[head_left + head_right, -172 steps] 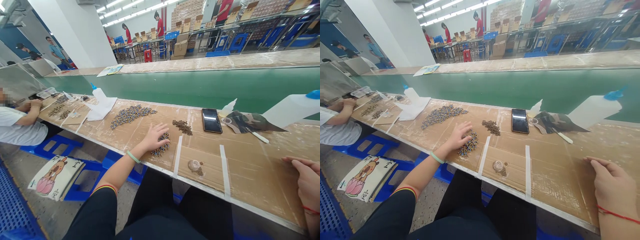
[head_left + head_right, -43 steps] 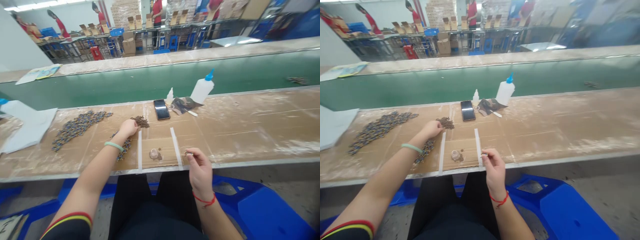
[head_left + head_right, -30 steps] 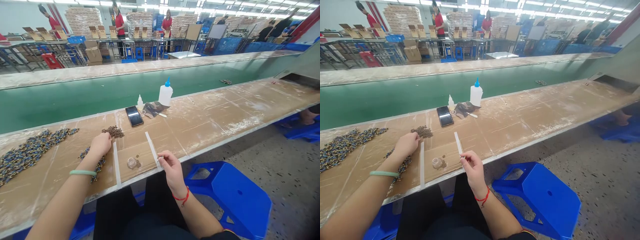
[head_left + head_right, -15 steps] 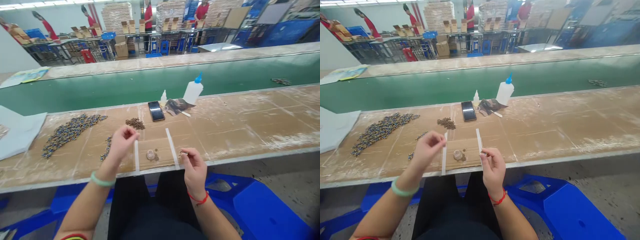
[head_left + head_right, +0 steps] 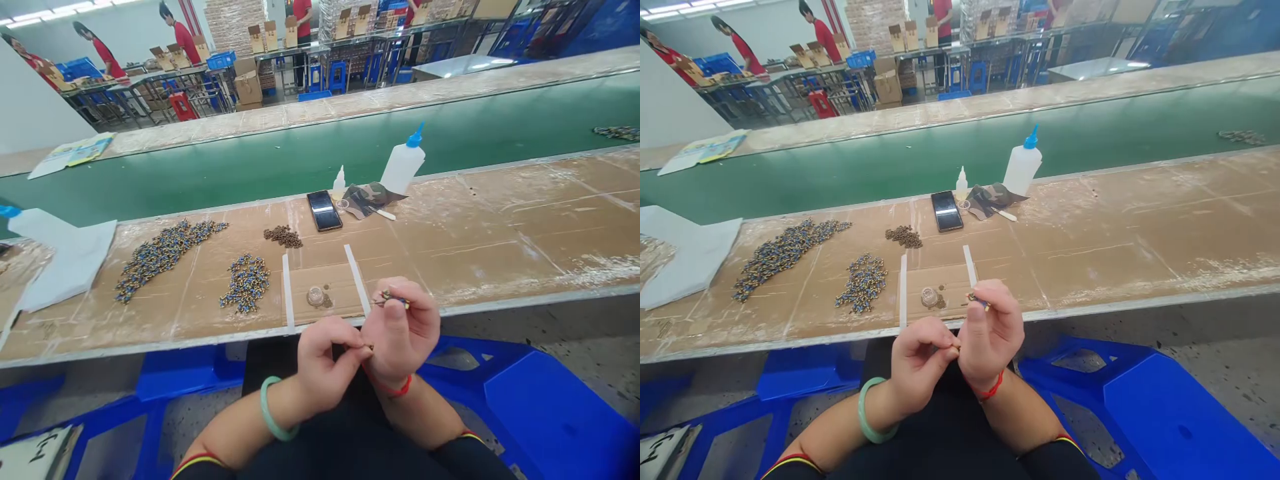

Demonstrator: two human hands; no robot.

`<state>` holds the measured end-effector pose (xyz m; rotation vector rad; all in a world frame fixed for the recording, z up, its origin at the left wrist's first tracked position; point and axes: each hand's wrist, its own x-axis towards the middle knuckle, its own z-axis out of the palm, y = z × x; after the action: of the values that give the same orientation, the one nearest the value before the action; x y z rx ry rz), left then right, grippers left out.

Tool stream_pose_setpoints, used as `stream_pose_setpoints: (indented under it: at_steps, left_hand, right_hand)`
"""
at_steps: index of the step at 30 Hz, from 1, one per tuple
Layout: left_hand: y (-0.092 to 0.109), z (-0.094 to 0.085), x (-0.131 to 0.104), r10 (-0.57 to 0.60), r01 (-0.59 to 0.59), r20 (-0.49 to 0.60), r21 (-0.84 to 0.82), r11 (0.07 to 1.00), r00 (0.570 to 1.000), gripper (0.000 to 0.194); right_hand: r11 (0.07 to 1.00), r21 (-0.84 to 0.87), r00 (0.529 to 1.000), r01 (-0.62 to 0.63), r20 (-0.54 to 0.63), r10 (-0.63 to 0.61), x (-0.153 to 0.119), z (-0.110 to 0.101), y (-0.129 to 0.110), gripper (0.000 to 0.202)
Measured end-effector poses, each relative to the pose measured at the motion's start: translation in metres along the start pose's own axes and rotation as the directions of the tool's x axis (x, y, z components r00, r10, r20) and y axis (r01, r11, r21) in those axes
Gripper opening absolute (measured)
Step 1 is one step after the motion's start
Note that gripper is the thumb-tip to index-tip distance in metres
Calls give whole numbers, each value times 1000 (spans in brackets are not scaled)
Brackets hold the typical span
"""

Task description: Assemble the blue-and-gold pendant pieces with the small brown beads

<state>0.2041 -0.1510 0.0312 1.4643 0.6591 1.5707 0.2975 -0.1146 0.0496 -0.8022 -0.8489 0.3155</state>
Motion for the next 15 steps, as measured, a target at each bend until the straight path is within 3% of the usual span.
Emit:
stream_pose_setpoints:
  at_steps: [3,7,11,15]
  left_hand:
    - [-4,4,-1,-171,170,-40,-45,984,984,10]
    - [-10,8,4,-372,375,47,-162,913,927,27]
    - [-15,12,5,-381,379,17,-149,913,925,34]
    - [-23,9,6,-341,342,39,-41,939,939,40]
  right_hand:
    - [1000,-3,997,4,-75,-5,2,0,3,8]
    - [998,-25,995,-55,-81,53,3,-8,8,10]
    - [992,-18,989,-127,-79,126,2,-20,14,14]
    - [976,47,973,-212,-87,216,6,-14,16,13]
